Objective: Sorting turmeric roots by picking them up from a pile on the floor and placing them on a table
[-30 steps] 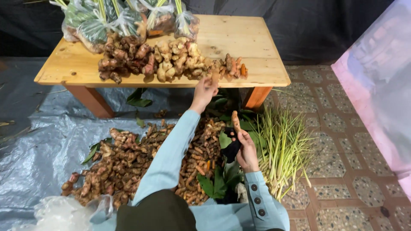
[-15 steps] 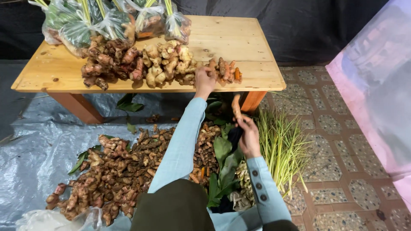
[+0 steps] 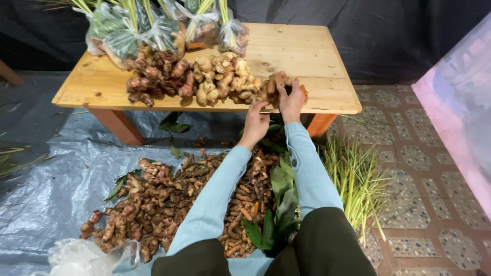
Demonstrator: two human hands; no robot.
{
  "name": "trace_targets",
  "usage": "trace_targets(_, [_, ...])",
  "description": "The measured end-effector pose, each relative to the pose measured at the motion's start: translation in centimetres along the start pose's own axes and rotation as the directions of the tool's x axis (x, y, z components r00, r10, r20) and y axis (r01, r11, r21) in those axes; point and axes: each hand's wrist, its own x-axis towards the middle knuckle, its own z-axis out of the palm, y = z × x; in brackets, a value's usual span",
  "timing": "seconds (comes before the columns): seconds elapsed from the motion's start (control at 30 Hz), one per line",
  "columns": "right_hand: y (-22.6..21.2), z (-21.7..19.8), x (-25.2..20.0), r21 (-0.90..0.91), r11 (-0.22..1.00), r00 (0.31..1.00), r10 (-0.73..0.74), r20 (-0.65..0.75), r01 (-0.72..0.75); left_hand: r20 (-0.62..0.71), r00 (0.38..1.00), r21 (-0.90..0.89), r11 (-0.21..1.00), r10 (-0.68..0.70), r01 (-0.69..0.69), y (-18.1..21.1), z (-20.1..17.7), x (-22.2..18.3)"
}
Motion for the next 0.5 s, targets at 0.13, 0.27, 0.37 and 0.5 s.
trace_targets(0.13, [0.5, -0.2, -0.4, -0.248, 0.969, 0.996, 0.031, 0.085, -0.009, 0.060, 0.997, -0.066, 0.996, -0.057, 0.061, -1.6, -1.5, -3.2])
trace_targets(0.27, [-1.5, -2.4, -0.6, -0.388, 0.921, 0.981, 0.084, 0.175, -0.010, 0.041, 0.992, -0.097, 0.987, -0.123, 0.127, -2.4, -2.7, -5.8])
trace_targets(0.37, [-3.5, -4.2, -1.9, -0.286, 0.957, 0.985, 0.085, 0.153, -0.038, 0.052, 0.982, -0.155, 0.970, -0.182, 0.188, -3.5, -3.1, -7.6])
trace_targets(0.5, [-4.6, -7.4, -5.6, 0.103, 0.995, 0.998, 0.013, 0.062, -0.019, 0.048, 0.968, -0.219, 0.943, -0.248, 0.252, -8.5, -3.0, -9.7])
